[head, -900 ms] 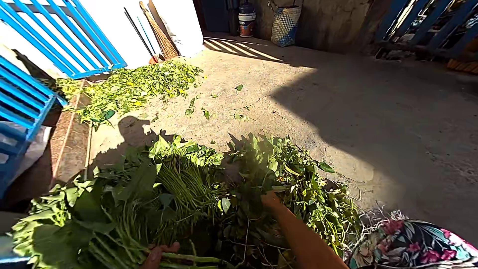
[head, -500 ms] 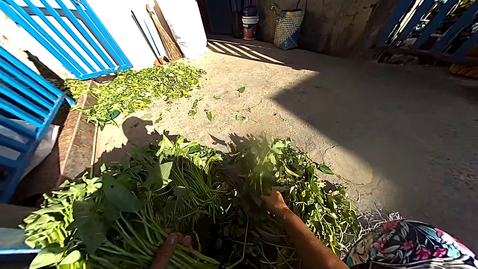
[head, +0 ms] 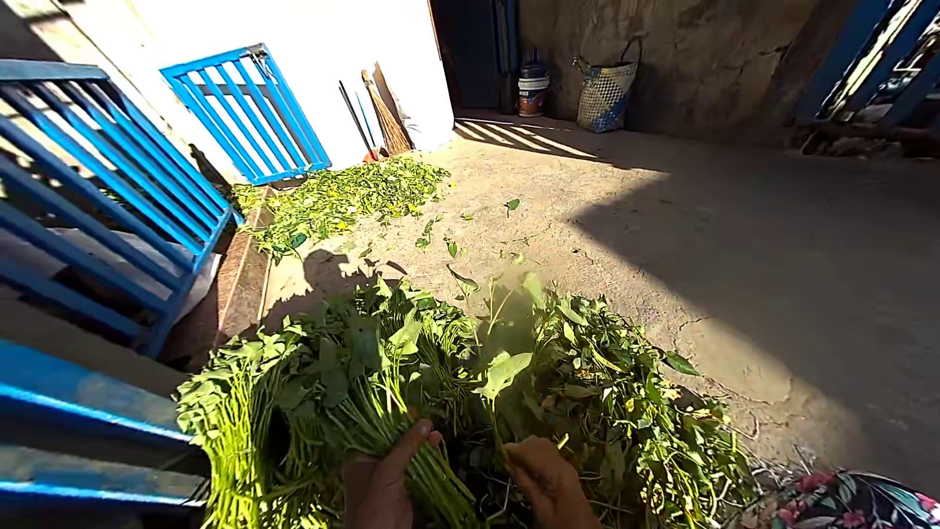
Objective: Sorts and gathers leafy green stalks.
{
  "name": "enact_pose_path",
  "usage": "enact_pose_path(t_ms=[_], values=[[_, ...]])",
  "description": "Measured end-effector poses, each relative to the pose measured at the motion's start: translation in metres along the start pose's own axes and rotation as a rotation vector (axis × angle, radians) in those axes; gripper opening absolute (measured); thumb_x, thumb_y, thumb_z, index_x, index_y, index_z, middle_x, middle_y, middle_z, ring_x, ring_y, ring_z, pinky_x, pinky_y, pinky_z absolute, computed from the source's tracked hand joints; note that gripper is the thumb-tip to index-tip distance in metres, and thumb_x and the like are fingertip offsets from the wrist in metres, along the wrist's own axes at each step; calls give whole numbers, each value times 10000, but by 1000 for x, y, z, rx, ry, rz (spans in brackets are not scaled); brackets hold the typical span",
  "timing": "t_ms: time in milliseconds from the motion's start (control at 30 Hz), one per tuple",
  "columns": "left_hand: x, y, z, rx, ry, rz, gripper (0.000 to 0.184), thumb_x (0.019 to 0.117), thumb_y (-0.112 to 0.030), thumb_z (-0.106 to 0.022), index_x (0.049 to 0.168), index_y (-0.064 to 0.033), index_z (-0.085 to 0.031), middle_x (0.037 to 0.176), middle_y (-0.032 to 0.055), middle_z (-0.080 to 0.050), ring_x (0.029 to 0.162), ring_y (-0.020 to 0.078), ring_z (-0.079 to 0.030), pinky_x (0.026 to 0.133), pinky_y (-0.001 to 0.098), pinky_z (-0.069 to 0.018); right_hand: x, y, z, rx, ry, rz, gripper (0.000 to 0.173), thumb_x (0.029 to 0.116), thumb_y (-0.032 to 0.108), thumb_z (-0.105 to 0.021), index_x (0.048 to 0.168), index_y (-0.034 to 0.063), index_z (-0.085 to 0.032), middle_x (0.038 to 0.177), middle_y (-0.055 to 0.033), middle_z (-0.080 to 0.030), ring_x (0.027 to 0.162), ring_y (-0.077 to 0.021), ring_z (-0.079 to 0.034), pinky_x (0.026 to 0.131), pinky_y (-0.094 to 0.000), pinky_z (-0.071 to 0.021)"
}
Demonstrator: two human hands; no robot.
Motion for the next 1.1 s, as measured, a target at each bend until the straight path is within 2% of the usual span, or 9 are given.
enact_pose_path(t_ms=[133, 267, 533, 633, 700, 733, 833, 967, 1100], values=[[1, 2, 0, -34, 121, -59, 337, 813, 183, -689, 1128, 115, -592, 913, 256, -714, 752, 342, -731, 712, 475, -647, -5, 20, -9, -202, 12, 130, 226, 1004, 186, -620, 1162, 121, -769, 1003, -102, -715, 999, -260, -668, 900, -426, -551], [-2, 3, 4, -34, 119, -148, 400, 739, 205, -674, 1110, 81, -588, 978, 194, -728, 870, 269, -734, 778, 431, -638, -11, 33, -14, -358, 22, 193, 241, 1009, 188, -596, 1180, 163, -764, 979, -100, -705, 970, -274, -666, 853, -419, -561], [-1, -8, 6, -41, 93, -200, 420, 705, 181, -776, 1076, 107, -592, 919, 223, -721, 836, 297, -735, 783, 457, -638, -14, 28, -17, -501, -11, 264, 237, 1010, 195, -593, 1173, 187, -765, 931, -77, -686, 920, -253, -658, 809, -382, -561], [-7, -13, 1, 8, 109, -191, 409, 704, 188, -763, 1068, 93, -603, 906, 199, -728, 834, 270, -737, 783, 426, -637, -9, 28, -18, -462, 6, 242, 323, 1001, 414, -627, 1173, 173, -756, 949, -79, -692, 925, -256, -653, 818, -401, -552], [-9, -11, -2, 8, 142, -190, 417, 687, 200, -768, 1057, 92, -607, 902, 195, -734, 837, 266, -740, 795, 426, -636, 1, 38, -22, -361, 41, 194, 535, 944, 583, -648, 1231, 140, -733, 1009, -118, -687, 962, -285, -646, 840, -442, -556], [-8, -8, -2, -10, 169, -191, 420, 676, 207, -767, 1050, 96, -611, 901, 202, -736, 838, 278, -743, 799, 439, -635, 7, 45, -25, -279, 49, 182, 584, 918, 589, -674, 1230, 98, -728, 1049, -153, -681, 995, -307, -641, 861, -462, -551], [-11, -2, -5, -34, 247, -173, 435, 673, 219, -756, 1055, 78, -602, 903, 206, -737, 835, 295, -746, 800, 457, -634, 22, 70, -30, 6, 18, 147, 466, 874, 329, -768, 1127, -56, -695, 1108, -241, -658, 1072, -340, -637, 924, -471, -542], [-13, -3, -7, -32, 263, -167, 406, 671, 225, -765, 1023, 72, -630, 893, 201, -745, 821, 276, -750, 789, 439, -637, 32, 82, -33, 527, -79, -129, 265, 917, 32, -699, 1157, -67, -646, 1047, -93, -713, 989, -112, -694, 907, -283, -586], [-6, -1, -1, -5, 218, -160, 416, 683, 191, -774, 1050, 99, -603, 903, 235, -727, 825, 308, -744, 788, 463, -639, 32, 62, -37, 985, -116, -285, 212, 969, 4, -623, 1174, -44, -599, 1038, -115, -721, 949, -169, -702, 889, -352, -587]])
Point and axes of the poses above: each hand's wrist, its own x-axis towards the middle knuckle, its own z-axis out of the back of the hand, y = z × x, the point moved 5 cm from there along x, towards the middle knuckle
